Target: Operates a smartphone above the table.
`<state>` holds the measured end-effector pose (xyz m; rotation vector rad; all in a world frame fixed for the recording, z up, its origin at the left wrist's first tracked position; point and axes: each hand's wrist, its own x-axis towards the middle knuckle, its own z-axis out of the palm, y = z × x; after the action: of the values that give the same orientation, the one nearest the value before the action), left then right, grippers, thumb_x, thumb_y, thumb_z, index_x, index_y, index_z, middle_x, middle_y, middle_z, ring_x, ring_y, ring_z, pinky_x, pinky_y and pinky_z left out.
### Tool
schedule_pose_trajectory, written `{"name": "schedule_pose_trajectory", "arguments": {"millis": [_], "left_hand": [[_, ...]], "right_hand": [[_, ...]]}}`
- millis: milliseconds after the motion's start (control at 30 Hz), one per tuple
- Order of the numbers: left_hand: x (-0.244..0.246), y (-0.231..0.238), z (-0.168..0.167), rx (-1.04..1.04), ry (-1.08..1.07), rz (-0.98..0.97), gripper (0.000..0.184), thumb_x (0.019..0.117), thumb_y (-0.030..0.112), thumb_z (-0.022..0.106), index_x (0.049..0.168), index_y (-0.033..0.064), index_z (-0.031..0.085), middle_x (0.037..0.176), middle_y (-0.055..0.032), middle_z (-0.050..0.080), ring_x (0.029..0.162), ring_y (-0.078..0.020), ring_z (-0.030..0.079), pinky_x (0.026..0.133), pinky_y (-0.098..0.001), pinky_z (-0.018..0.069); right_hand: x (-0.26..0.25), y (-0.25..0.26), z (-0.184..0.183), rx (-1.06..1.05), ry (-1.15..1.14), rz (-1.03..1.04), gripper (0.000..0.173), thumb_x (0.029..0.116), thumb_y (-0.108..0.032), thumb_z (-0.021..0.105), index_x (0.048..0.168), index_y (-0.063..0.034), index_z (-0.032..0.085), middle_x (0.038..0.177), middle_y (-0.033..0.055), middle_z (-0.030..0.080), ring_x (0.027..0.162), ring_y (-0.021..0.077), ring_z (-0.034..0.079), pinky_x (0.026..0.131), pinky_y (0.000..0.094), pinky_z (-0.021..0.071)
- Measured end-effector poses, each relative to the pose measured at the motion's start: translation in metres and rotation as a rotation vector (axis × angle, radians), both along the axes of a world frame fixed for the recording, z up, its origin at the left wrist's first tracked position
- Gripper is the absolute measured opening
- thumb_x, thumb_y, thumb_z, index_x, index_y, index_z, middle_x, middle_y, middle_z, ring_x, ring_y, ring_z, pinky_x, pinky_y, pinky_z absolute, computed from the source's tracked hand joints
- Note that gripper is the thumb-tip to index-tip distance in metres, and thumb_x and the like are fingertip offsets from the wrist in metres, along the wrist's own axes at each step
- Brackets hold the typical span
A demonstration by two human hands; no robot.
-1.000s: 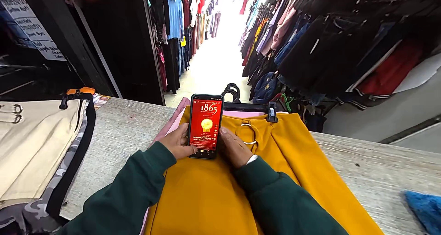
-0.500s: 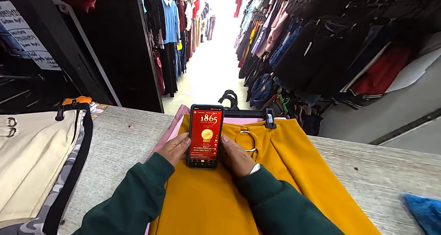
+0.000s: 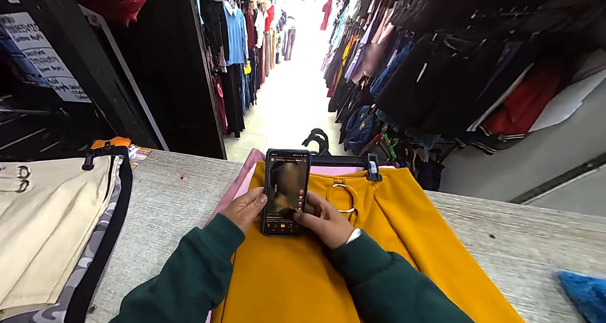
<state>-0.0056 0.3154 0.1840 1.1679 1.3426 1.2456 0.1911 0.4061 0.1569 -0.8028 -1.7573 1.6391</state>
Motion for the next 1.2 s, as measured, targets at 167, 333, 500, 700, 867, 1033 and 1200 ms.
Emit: {"name": "schedule_pose_trajectory", "arguments": {"millis": [167,333,500,700,867,1033,1200], "left_hand": [[0.0,0.0,0.0,0.001,0.019,-0.006,0.041,0.1111,0.021,0.038,0.145,0.0002,0.049,0.121,-0.0168,0.067,0.102,-0.0184,0.07,0.093,-0.0372,0.058],[0.004,-0.002,0.005,-0.007,0.046,0.026,0.04,0.1121,0.019,0.036,0.144,-0.0003,0.05,0.122,-0.017,0.067,0.102,-0.0187,0.07,0.093,-0.0383,0.058],[0.008,-0.003,0.004,0.015,0.099,0.07,0.041,0.113,0.021,0.035,0.145,-0.0002,0.049,0.125,-0.0202,0.066,0.107,-0.0239,0.069,0.094,-0.0427,0.0571],[0.009,-0.003,0.006,0.021,0.09,0.077,0.04,0.1123,0.019,0.036,0.145,-0.0001,0.05,0.126,-0.0204,0.065,0.108,-0.0238,0.069,0.096,-0.0431,0.0563],[0.009,-0.002,0.003,0.086,0.068,0.065,0.039,0.1116,0.018,0.035,0.142,-0.0003,0.051,0.122,-0.0184,0.066,0.104,-0.0214,0.069,0.093,-0.0415,0.0575],[0.01,-0.003,0.003,0.098,0.076,0.057,0.04,0.1119,0.018,0.035,0.143,-0.0021,0.05,0.123,-0.0202,0.066,0.106,-0.0216,0.069,0.095,-0.0407,0.0569],[0.014,-0.002,-0.005,0.335,0.142,0.078,0.067,0.1025,0.025,0.052,0.158,-0.0008,0.025,0.148,-0.0191,0.052,0.129,-0.0187,0.059,0.108,-0.0374,0.0506]], "right_hand": [[0.002,0.005,-0.007,0.062,0.016,-0.001,0.036,0.1009,-0.028,0.053,0.131,-0.0098,0.061,0.106,0.0059,0.074,0.096,0.0153,0.071,0.086,0.0358,0.0592],[0.002,0.004,-0.007,0.111,0.016,-0.017,0.037,0.1049,-0.036,0.047,0.128,-0.0118,0.062,0.101,0.0072,0.073,0.092,0.0173,0.072,0.083,0.0389,0.0602],[0.0,0.002,-0.007,0.108,0.077,-0.069,0.05,0.1106,-0.038,0.025,0.129,-0.0097,0.062,0.103,0.0072,0.073,0.095,0.0156,0.072,0.084,0.0372,0.0597],[0.0,0.003,-0.007,0.1,0.132,-0.054,0.041,0.1091,-0.031,0.037,0.134,-0.0101,0.061,0.107,0.0098,0.074,0.097,0.0197,0.073,0.089,0.0414,0.0603],[0.001,0.004,-0.002,0.122,0.106,-0.046,0.045,0.1091,-0.034,0.031,0.131,-0.0107,0.063,0.108,0.0077,0.074,0.099,0.0172,0.072,0.089,0.0401,0.0599],[-0.001,-0.003,0.006,-0.047,0.156,-0.121,0.048,0.1117,-0.034,0.026,0.13,-0.0061,0.06,0.101,0.0077,0.074,0.092,0.0156,0.073,0.085,0.0361,0.0604],[-0.001,-0.008,0.008,0.033,0.202,-0.054,0.039,0.1094,-0.033,0.037,0.122,-0.0089,0.066,0.1,0.0074,0.074,0.091,0.0166,0.073,0.083,0.0386,0.0611]]}}
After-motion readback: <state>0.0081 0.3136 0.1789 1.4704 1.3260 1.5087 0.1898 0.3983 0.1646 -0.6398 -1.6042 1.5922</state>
